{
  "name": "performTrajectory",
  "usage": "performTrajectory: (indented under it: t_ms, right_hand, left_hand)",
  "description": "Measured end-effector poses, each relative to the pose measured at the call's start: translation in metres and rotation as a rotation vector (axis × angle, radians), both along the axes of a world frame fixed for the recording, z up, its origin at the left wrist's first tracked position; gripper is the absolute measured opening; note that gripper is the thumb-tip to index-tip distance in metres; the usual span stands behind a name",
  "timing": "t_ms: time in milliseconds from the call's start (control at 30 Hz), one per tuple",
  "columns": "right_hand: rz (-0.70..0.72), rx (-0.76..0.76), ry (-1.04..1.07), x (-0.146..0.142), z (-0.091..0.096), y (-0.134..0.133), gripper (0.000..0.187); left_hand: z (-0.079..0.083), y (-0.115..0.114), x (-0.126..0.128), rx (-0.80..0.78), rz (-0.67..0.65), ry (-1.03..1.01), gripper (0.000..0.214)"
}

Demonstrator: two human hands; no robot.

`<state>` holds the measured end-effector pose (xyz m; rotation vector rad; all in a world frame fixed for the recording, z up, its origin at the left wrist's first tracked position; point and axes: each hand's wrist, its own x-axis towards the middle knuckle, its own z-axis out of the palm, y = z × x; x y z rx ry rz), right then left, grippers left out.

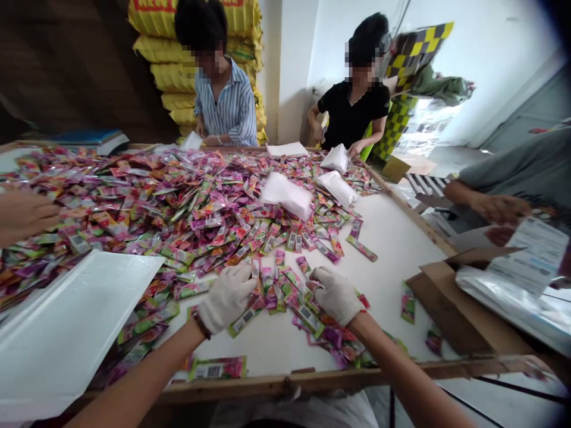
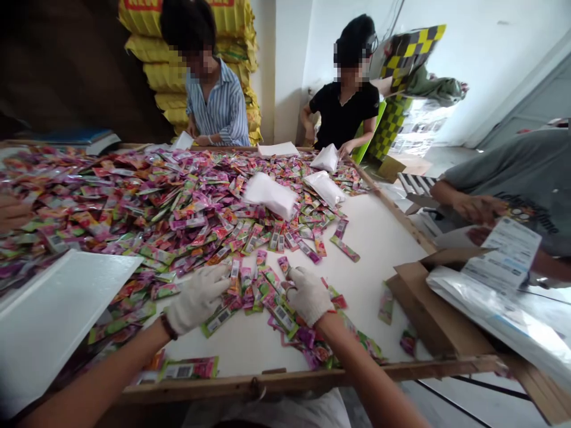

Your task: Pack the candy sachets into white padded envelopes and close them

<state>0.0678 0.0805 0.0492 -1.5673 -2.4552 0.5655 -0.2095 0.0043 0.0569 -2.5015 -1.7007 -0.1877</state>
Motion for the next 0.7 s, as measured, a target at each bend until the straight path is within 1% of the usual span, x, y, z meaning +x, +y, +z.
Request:
performTrajectory:
  t_ms: [33, 100, 133, 200, 233, 300, 333, 400, 433, 467, 500, 533, 567, 600, 633, 667, 700]
  right_hand:
    - [-0.003, -0.02, -0.004, -0.01, -0.001, 0.0, 0.02]
    - [-0.037, -0.065, -0.064, -0.029, -0.008, -0.005, 0.018]
    - [-0.058, -0.082, -0.097, -0.036, -0.014, -0.008, 0.018]
    - [-0.089, -0.115, -0.1, -0.043, -0.025, -0.013, 0.019]
    - [-0.096, -0.14, -0.06, -0.041, -0.029, -0.015, 0.016]
    - [-0.108, -0.22, 0.097, -0.031, -0.033, -0.016, 0.006]
    - [-0.124, -0.288, 0.208, -0.023, -0.033, -0.014, 0.012]
    - [-0.159, -0.458, 0.468, -0.008, -0.027, -0.009, 0.024]
    - [-0.171, -0.533, 0.603, -0.002, -0.023, -0.005, 0.028]
    - [-0.183, -0.597, 0.725, 0.002, -0.019, 0.001, 0.03]
    - [-0.203, -0.63, 0.824, 0.005, -0.017, 0.007, 0.032]
    - [-0.224, -0.627, 0.886, 0.005, -0.015, 0.015, 0.033]
    - [-0.247, -0.584, 0.895, 0.004, -0.016, 0.024, 0.031]
    - [-0.268, -0.509, 0.833, 0.001, -0.018, 0.033, 0.028]
    - [-0.285, -0.419, 0.716, -0.003, -0.021, 0.042, 0.025]
    - [-0.292, -0.331, 0.578, -0.008, -0.025, 0.051, 0.023]
    - [-0.292, -0.259, 0.44, -0.013, -0.029, 0.06, 0.024]
  left_hand:
    - [0.001, 0.009, 0.007, -0.03, -0.087, 0.023, 0.024]
    - [-0.003, 0.027, 0.019, -0.098, -0.262, 0.078, 0.021]
    - [-0.006, 0.035, 0.022, -0.119, -0.316, 0.1, 0.02]
    - [-0.013, 0.045, 0.024, -0.142, -0.359, 0.112, 0.018]
    - [-0.016, 0.047, 0.023, -0.151, -0.361, 0.094, 0.017]
    - [-0.017, 0.046, 0.018, -0.174, -0.35, -0.01, 0.017]
    - [-0.016, 0.045, 0.015, -0.191, -0.34, -0.1, 0.018]
    - [-0.011, 0.044, 0.011, -0.217, -0.259, -0.346, 0.014]
    - [-0.007, 0.044, 0.011, -0.234, -0.184, -0.478, 0.011]
    - [-0.004, 0.047, 0.013, -0.254, -0.082, -0.599, 0.012]
    - [-0.001, 0.051, 0.015, -0.271, 0.041, -0.688, 0.015]
    - [0.002, 0.057, 0.019, -0.285, 0.169, -0.73, 0.019]
    - [0.004, 0.065, 0.023, -0.305, 0.297, -0.711, 0.023]
    - [0.004, 0.073, 0.027, -0.331, 0.409, -0.648, 0.026]
    - [0.003, 0.083, 0.031, -0.357, 0.498, -0.564, 0.027]
    - [0.001, 0.092, 0.035, -0.387, 0.56, -0.479, 0.028]
    - [-0.002, 0.1, 0.039, -0.419, 0.594, -0.41, 0.029]
